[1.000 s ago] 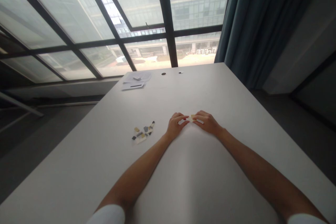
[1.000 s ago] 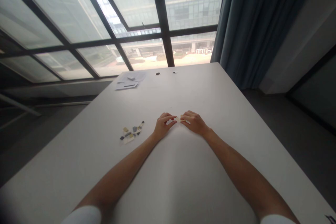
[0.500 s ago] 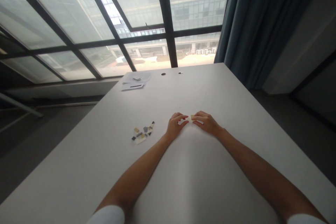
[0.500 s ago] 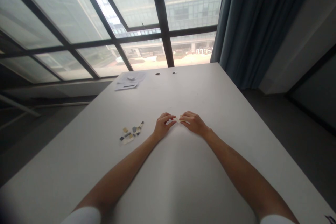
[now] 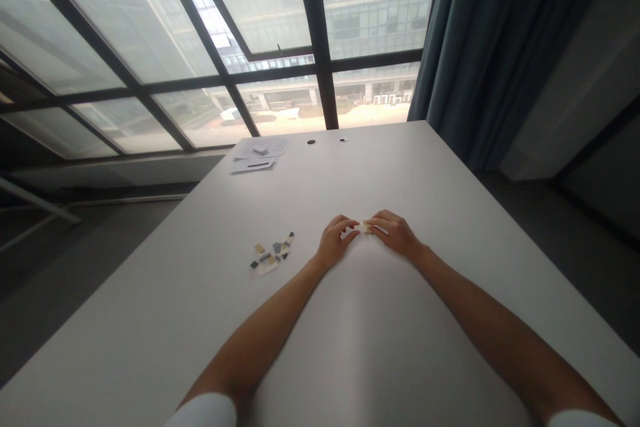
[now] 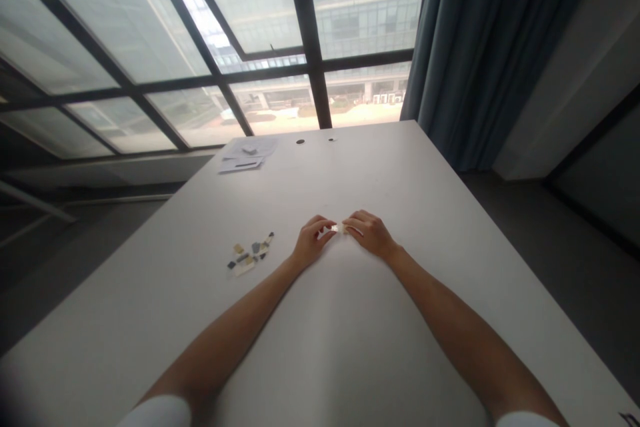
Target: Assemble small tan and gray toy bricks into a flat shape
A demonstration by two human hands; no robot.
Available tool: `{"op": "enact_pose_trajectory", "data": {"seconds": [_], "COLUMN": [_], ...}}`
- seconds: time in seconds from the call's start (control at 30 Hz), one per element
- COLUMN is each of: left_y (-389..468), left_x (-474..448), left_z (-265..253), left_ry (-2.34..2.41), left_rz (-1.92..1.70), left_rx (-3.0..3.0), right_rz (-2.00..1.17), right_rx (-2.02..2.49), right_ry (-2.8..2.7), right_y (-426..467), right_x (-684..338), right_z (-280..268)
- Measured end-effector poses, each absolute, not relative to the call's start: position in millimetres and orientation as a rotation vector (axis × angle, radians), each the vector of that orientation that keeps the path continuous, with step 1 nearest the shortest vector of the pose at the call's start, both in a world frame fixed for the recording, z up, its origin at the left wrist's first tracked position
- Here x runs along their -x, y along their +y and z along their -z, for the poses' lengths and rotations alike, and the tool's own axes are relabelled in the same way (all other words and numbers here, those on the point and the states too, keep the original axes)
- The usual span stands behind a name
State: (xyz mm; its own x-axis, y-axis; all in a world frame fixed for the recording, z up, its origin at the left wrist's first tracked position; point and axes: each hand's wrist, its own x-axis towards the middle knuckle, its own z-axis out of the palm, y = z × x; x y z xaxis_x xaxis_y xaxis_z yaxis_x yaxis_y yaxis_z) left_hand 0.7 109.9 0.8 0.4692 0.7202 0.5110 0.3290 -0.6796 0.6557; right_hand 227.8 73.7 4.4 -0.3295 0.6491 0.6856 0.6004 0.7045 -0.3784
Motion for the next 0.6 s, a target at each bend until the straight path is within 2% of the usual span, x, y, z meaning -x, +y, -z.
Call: {"op": "enact_pose_trajectory", "data": {"seconds": [0.6], "left_y": [109.6], "left_x": [-0.2], "left_z": [-2.0], "left_ry": [0.839], "left_rz": [-1.072], "left_rx": [-2.294], "right_rz": [-0.043], "right_rx": [0.942], "right_ry": [-2.047], "right_y": [73.2], "right_x": [-227.1], "right_z": [-4.2]}}
